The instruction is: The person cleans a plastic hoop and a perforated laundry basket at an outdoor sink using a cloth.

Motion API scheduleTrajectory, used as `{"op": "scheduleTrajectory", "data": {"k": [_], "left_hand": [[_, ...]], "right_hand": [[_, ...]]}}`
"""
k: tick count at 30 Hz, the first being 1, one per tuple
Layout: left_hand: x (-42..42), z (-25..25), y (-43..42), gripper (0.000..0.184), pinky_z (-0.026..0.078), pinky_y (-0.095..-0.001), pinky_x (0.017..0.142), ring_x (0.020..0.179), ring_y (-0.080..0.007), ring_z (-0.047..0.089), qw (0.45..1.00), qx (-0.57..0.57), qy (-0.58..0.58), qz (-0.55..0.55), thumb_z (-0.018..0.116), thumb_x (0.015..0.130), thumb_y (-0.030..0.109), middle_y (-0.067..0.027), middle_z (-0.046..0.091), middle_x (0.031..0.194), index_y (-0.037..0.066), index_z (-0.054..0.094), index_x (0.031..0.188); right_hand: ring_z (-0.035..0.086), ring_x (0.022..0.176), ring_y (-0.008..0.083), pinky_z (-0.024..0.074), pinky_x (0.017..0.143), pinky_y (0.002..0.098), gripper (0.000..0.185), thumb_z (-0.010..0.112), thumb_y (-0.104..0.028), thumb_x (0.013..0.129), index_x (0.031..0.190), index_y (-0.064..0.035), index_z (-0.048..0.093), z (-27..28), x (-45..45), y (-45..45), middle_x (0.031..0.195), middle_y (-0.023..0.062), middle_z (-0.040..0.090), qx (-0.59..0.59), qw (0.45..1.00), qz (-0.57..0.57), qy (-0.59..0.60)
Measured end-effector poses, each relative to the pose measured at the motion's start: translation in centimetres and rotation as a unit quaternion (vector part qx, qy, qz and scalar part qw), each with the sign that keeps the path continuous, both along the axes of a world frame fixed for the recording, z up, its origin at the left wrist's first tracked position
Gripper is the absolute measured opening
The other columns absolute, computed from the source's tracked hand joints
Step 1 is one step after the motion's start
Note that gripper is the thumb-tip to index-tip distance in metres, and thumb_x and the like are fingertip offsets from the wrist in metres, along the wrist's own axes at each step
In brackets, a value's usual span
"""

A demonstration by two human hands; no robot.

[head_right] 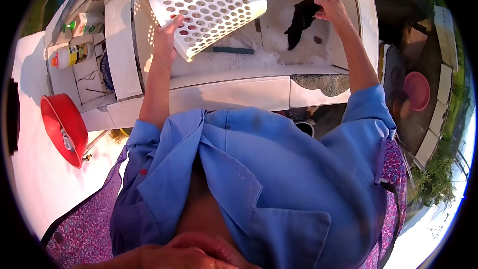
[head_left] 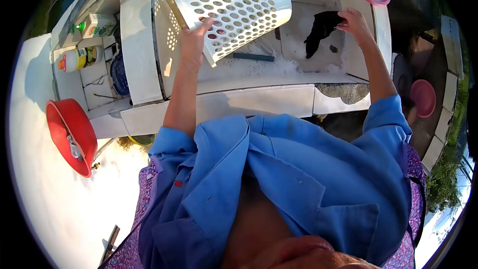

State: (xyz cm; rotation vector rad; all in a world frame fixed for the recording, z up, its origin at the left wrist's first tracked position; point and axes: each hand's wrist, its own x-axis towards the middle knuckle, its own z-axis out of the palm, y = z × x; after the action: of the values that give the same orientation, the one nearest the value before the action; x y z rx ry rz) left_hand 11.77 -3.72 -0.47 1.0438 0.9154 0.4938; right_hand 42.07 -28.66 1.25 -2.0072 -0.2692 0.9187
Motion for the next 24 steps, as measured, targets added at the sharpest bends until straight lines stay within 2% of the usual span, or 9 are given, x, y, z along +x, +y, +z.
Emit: {"op": "scheduleTrajectory", "data": {"k": [4,7,9,11,13,15,19,21,24], "left_hand": [[0.1,0.8,-0.4,0.028,0.051,-0.0281,0.064,0.074,-0.0173,0.060,0.999,-0.034,-0.042,0.000,0.063,0.072,0.005,-0.0097,0.060,0.088,-0.002,0.055,0.099],[0.1,0.3,-0.3,0.029,0.051,-0.0283,0.065,0.075,-0.0175,0.060,0.998,-0.018,-0.055,0.005,0.063,0.072,0.006,-0.0101,0.060,0.089,-0.002,0.054,0.099],[-0.2,0.1,-0.2,0.029,0.050,-0.0277,0.065,0.077,-0.0166,0.059,0.999,-0.001,-0.038,-0.007,0.063,0.073,0.006,-0.0098,0.059,0.090,-0.002,0.053,0.099],[-0.4,-0.2,-0.1,0.030,0.050,-0.0288,0.067,0.078,-0.0176,0.060,0.999,-0.003,-0.043,-0.010,0.062,0.073,0.006,-0.0098,0.059,0.091,-0.001,0.053,0.101],[-0.3,-0.4,-0.1,0.032,0.050,-0.0299,0.069,0.079,-0.0186,0.060,0.999,-0.005,-0.049,-0.014,0.061,0.074,0.006,-0.0098,0.059,0.092,-0.001,0.052,0.104],[-0.2,-0.3,-0.2,0.032,0.050,-0.0301,0.069,0.078,-0.0186,0.060,1.000,0.016,-0.006,-0.001,0.061,0.074,0.007,-0.0103,0.059,0.093,-0.001,0.052,0.103],[-0.2,0.4,-0.5,0.029,0.050,-0.0302,0.070,0.079,-0.0186,0.060,1.000,0.023,-0.013,-0.004,0.060,0.076,0.007,-0.0104,0.058,0.093,-0.001,0.052,0.102],[0.0,0.9,-0.6,0.027,0.050,-0.0306,0.070,0.080,-0.0189,0.060,1.000,0.024,0.012,-0.001,0.059,0.077,0.007,-0.0101,0.058,0.092,-0.002,0.052,0.101],[0.0,0.9,-0.5,0.026,0.050,-0.0304,0.069,0.079,-0.0189,0.060,1.000,0.004,0.011,0.001,0.058,0.077,0.007,-0.0104,0.058,0.092,-0.002,0.052,0.101]], "right_hand": [[0.048,0.068,0.0072,0.0500,0.069,0.0261,0.014,0.053,-0.013,0.081,0.071,-0.0040,0.047,3.4,0.6,1.0,0.072,-0.0009,0.045,0.155,0.982,0.002,-0.112],[0.050,0.076,0.0078,0.0470,0.071,0.0255,0.013,0.054,-0.011,0.080,0.071,-0.0035,0.047,3.8,0.2,0.3,0.075,-0.0001,0.048,0.113,0.955,0.113,-0.250],[0.053,0.084,0.0123,0.0439,0.074,0.0271,0.010,0.055,-0.007,0.077,0.074,-0.0027,0.046,3.2,-1.1,-0.6,0.084,0.0011,0.052,0.070,0.908,0.160,-0.381],[0.052,0.083,0.0184,0.0464,0.078,0.0340,0.008,0.054,-0.008,0.073,0.075,-0.0063,0.046,1.4,-1.2,-2.4,0.081,0.0029,0.050,-0.051,0.798,0.302,-0.519],[0.049,0.097,0.0240,0.0411,0.086,0.0351,0.018,0.057,-0.008,0.069,0.087,-0.0094,0.052,-2.5,-0.5,-5.2,0.095,0.0073,0.053,-0.102,0.816,0.336,-0.460],[0.045,0.109,0.0258,0.0399,0.087,0.0340,0.032,0.059,-0.014,0.070,0.102,-0.0144,0.055,-5.1,-0.3,-6.8,0.111,0.0126,0.050,-0.290,0.788,0.436,-0.324],[0.036,0.118,0.0296,0.0379,0.090,0.0389,0.048,0.061,-0.021,0.072,0.118,-0.0211,0.048,-12.2,3.8,-5.2,0.127,0.0163,0.038,-0.207,0.886,0.352,-0.222],[0.030,0.121,0.0341,0.0368,0.092,0.0429,0.055,0.059,-0.025,0.075,0.126,-0.0243,0.039,-15.3,3.4,-2.9,0.134,0.0172,0.027,-0.128,0.951,0.197,-0.200],[0.029,0.120,0.0388,0.0363,0.091,0.0467,0.061,0.059,-0.026,0.077,0.131,-0.0271,0.029,-15.8,-2.9,2.3,0.138,0.0153,0.019,-0.144,0.907,0.228,-0.323]]}}
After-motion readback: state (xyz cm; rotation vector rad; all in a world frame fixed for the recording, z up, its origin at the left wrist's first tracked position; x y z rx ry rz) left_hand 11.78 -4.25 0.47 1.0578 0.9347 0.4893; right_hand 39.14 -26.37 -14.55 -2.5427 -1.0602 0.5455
